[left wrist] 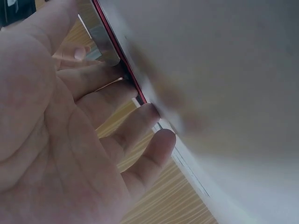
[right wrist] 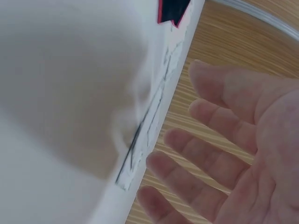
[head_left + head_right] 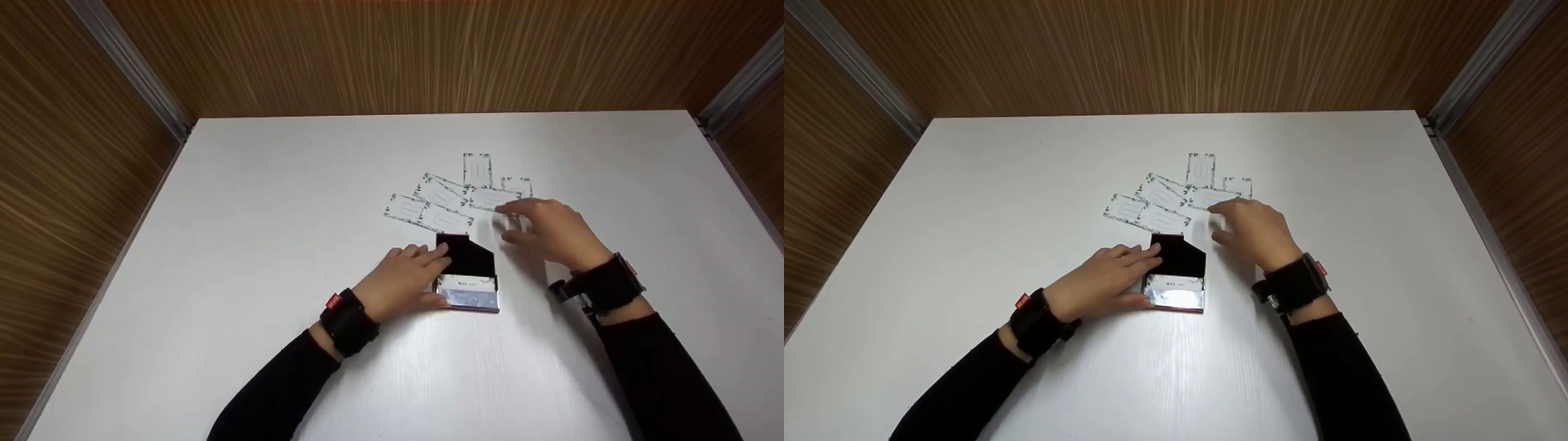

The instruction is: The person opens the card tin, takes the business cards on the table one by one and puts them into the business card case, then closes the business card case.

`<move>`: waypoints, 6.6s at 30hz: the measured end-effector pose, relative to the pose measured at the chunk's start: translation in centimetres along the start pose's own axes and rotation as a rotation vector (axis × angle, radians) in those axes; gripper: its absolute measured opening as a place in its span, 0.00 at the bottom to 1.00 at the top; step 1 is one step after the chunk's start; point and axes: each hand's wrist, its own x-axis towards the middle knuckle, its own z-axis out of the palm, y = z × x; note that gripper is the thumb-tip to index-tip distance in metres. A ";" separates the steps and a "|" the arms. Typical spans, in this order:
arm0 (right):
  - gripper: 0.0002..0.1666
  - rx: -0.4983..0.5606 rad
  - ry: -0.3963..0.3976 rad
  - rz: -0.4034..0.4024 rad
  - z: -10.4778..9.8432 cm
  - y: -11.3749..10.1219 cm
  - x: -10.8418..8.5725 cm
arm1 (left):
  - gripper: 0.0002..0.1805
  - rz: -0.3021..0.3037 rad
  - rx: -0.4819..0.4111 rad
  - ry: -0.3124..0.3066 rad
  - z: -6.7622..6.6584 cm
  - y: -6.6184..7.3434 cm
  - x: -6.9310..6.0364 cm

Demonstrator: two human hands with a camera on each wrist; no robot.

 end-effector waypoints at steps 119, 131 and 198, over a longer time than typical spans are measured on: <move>0.28 0.025 -0.054 0.222 -1.7 4.4 -0.6 | 0.42 0.005 -0.011 -0.018 -0.4 1.4 -0.2; 0.07 0.135 0.160 0.107 -2.4 2.3 -1.1 | 0.43 -0.007 -0.025 -0.033 -0.2 1.4 -0.2; 0.13 0.207 -0.010 -0.223 -0.9 -1.8 -1.0 | 0.42 0.000 -0.057 0.000 -0.1 1.3 -0.8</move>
